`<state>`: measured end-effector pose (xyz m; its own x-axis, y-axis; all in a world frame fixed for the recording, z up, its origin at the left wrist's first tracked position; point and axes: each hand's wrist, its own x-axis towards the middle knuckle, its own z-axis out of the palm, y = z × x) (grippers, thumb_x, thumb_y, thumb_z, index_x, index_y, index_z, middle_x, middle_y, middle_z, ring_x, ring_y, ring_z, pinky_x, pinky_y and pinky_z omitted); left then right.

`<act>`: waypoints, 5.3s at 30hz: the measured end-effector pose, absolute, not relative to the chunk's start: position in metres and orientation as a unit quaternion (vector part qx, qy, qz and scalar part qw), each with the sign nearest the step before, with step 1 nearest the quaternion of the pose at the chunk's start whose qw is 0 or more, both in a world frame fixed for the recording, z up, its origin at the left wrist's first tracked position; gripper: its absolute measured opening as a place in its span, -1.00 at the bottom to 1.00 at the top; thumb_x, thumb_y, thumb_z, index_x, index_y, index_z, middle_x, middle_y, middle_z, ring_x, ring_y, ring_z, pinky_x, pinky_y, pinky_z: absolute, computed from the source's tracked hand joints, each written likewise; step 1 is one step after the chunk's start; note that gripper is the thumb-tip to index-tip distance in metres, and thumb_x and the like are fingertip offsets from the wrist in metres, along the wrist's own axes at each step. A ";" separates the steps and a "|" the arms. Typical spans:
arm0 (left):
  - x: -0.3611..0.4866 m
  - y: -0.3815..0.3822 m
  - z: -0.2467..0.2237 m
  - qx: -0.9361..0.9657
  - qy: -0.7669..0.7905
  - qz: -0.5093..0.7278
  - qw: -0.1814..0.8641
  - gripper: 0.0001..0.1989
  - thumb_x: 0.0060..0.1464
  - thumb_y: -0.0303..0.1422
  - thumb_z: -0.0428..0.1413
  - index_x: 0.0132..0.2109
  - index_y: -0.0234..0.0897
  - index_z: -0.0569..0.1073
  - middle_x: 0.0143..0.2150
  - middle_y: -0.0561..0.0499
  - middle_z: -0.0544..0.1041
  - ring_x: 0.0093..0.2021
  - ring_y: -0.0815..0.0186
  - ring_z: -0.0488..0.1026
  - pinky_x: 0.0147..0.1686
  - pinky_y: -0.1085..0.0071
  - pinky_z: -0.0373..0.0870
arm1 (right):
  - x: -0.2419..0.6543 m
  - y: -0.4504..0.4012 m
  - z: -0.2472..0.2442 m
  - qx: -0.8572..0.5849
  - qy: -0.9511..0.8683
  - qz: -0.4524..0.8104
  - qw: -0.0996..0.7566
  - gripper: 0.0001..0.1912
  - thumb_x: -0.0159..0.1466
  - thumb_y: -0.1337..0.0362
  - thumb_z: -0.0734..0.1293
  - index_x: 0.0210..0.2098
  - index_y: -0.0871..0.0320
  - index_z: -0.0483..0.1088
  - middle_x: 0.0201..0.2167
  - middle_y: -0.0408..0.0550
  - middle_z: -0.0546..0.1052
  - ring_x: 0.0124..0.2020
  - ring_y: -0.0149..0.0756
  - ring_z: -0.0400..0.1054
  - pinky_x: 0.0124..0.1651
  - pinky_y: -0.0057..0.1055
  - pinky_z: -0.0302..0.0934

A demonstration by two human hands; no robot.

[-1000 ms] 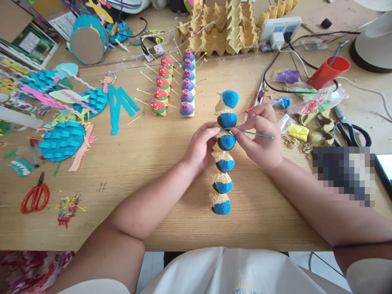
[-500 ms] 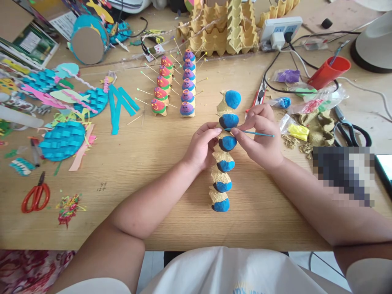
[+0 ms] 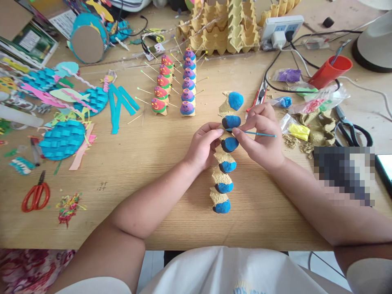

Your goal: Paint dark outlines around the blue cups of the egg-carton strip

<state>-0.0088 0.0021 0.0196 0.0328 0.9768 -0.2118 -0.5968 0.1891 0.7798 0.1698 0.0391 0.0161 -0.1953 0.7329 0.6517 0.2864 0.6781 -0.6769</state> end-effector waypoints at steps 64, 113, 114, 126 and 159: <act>-0.006 0.000 0.019 0.270 0.404 0.587 0.647 -0.82 -0.04 -0.37 0.42 -0.32 -0.23 0.57 -0.47 0.15 0.52 -0.50 0.50 0.42 -0.48 0.55 0.34 | 0.172 0.039 0.013 -0.347 -0.767 0.185 0.507 -0.75 0.27 0.03 0.55 -0.33 -0.05 0.46 -0.15 0.03 0.52 0.09 0.11 0.47 0.28 0.33 0.37; -0.005 0.001 0.021 0.258 0.412 0.588 0.646 -0.85 -0.01 -0.41 0.41 -0.33 -0.22 0.58 -0.47 0.15 0.52 -0.49 0.49 0.44 -0.46 0.54 0.39 | 0.168 0.035 0.018 -0.355 -0.765 0.167 0.510 -0.75 0.28 0.05 0.52 -0.38 -0.08 0.40 -0.23 0.01 0.50 -0.05 0.03 0.45 0.11 0.23 0.44; -0.005 0.001 0.021 0.257 0.407 0.589 0.649 -0.85 -0.01 -0.42 0.42 -0.33 -0.23 0.58 -0.48 0.15 0.52 -0.50 0.49 0.44 -0.46 0.54 0.39 | 0.167 0.034 0.020 -0.354 -0.765 0.164 0.512 -0.75 0.29 0.06 0.51 -0.38 -0.09 0.39 -0.24 0.00 0.50 -0.08 0.01 0.45 0.08 0.20 0.44; -0.005 0.001 0.020 0.248 0.391 0.597 0.655 -0.86 -0.07 -0.44 0.41 -0.34 -0.24 0.60 -0.48 0.15 0.54 -0.51 0.51 0.45 -0.50 0.58 0.37 | 0.171 0.038 0.015 -0.326 -0.771 0.197 0.510 -0.82 0.31 0.15 0.52 -0.34 -0.02 0.46 -0.15 0.01 0.50 0.07 0.05 0.44 0.28 0.27 0.34; -0.006 0.001 0.019 0.257 0.404 0.584 0.656 -0.83 -0.07 -0.40 0.41 -0.33 -0.24 0.57 -0.48 0.15 0.52 -0.52 0.51 0.42 -0.50 0.57 0.34 | 0.161 0.034 0.023 -0.307 -0.750 0.165 0.562 -0.80 0.31 0.25 0.48 -0.38 0.01 0.39 -0.28 -0.06 0.41 -0.17 -0.12 0.38 0.01 0.03 0.39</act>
